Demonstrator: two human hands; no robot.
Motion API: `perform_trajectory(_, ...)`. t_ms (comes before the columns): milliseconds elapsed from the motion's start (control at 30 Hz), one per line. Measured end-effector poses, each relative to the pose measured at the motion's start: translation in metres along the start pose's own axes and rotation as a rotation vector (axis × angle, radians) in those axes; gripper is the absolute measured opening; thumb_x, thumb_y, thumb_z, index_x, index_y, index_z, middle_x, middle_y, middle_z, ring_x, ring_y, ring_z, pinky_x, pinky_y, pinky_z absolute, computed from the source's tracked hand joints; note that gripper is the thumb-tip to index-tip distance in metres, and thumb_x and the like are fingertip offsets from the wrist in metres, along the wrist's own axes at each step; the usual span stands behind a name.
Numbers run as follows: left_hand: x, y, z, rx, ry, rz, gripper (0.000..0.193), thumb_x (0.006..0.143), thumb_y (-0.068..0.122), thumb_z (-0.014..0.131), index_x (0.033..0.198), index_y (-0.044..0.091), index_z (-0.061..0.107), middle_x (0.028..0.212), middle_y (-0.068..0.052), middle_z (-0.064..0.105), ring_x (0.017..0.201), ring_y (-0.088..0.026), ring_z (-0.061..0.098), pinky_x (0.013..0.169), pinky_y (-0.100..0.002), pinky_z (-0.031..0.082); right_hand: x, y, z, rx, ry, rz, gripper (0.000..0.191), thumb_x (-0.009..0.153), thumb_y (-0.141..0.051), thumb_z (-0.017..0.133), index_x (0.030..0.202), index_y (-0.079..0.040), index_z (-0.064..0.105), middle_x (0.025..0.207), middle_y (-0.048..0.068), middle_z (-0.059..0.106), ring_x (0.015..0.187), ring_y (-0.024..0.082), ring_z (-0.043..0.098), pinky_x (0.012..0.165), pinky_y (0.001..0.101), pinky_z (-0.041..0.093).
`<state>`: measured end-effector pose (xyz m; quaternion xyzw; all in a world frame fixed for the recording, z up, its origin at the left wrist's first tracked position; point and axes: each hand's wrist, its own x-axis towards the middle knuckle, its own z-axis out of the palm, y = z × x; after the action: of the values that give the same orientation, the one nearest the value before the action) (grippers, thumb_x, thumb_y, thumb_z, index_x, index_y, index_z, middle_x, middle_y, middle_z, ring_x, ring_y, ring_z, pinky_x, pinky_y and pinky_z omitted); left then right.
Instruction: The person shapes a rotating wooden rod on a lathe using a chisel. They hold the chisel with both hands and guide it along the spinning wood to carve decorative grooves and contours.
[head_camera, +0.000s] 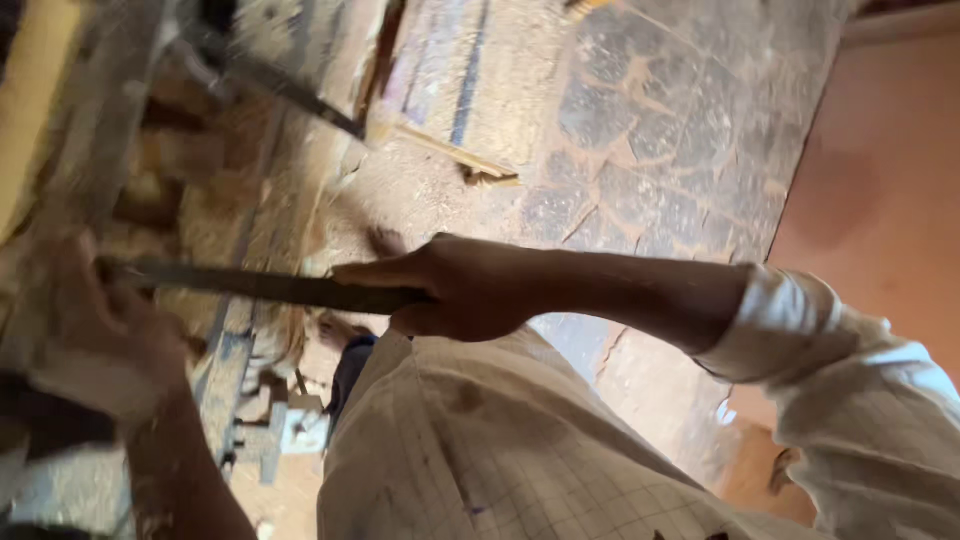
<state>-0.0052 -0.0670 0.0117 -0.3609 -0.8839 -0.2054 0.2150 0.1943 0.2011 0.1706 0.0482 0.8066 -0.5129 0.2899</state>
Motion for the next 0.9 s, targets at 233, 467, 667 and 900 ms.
perform_trajectory(233, 0.006, 0.012, -0.009, 0.023, 0.027, 0.103, 0.017, 0.11, -0.002, 0.071, 0.126, -0.008, 0.072, 0.121, -0.02, 0.075, 0.107, -0.028, 0.078, 0.093, -0.034, 0.068, 0.009, 0.019, -0.014, 0.023, 0.004, -0.241, 0.064, 0.108, -0.024, 0.054, 0.165, -0.014, 0.024, 0.094, -0.001, 0.079, 0.074, 0.008, 0.075, 0.073, 0.0371, 0.06)
perform_trajectory(467, -0.005, 0.026, -0.023, -0.098, -0.108, 0.029, 0.015, 0.115, -0.003, 0.057, 0.129, -0.008, 0.06, 0.121, -0.021, 0.067, 0.109, -0.03, 0.071, 0.095, -0.036, 0.062, -0.007, -0.005, -0.031, -0.529, -0.18, 0.096, 0.074, 0.106, -0.014, 0.047, 0.169, -0.028, 0.01, 0.062, 0.005, 0.054, 0.046, 0.014, 0.051, 0.042, 0.0339, 0.053)
perform_trajectory(667, -0.003, 0.041, -0.017, -0.137, -0.146, 0.089, 0.02, 0.116, -0.008, 0.048, 0.136, -0.007, 0.05, 0.131, -0.025, 0.063, 0.118, -0.03, 0.067, 0.104, -0.036, 0.059, -0.051, -0.004, -0.035, -0.966, 0.326, -0.248, 0.067, 0.1, -0.02, 0.06, 0.159, -0.008, 0.03, 0.047, -0.003, 0.04, 0.038, 0.008, 0.044, 0.039, 0.0281, 0.042)
perform_trajectory(900, 0.048, 0.09, 0.004, -0.421, -0.311, 0.111, 0.027, 0.113, 0.002, 0.055, 0.137, -0.007, 0.049, 0.123, -0.024, 0.061, 0.115, -0.032, 0.069, 0.096, -0.037, 0.059, -0.087, 0.03, -0.03, -1.479, 0.702, -0.014, 0.022, 0.096, -0.029, 0.07, 0.101, -0.01, 0.062, 0.05, -0.004, 0.036, 0.043, 0.008, 0.044, 0.041, 0.0293, 0.037)
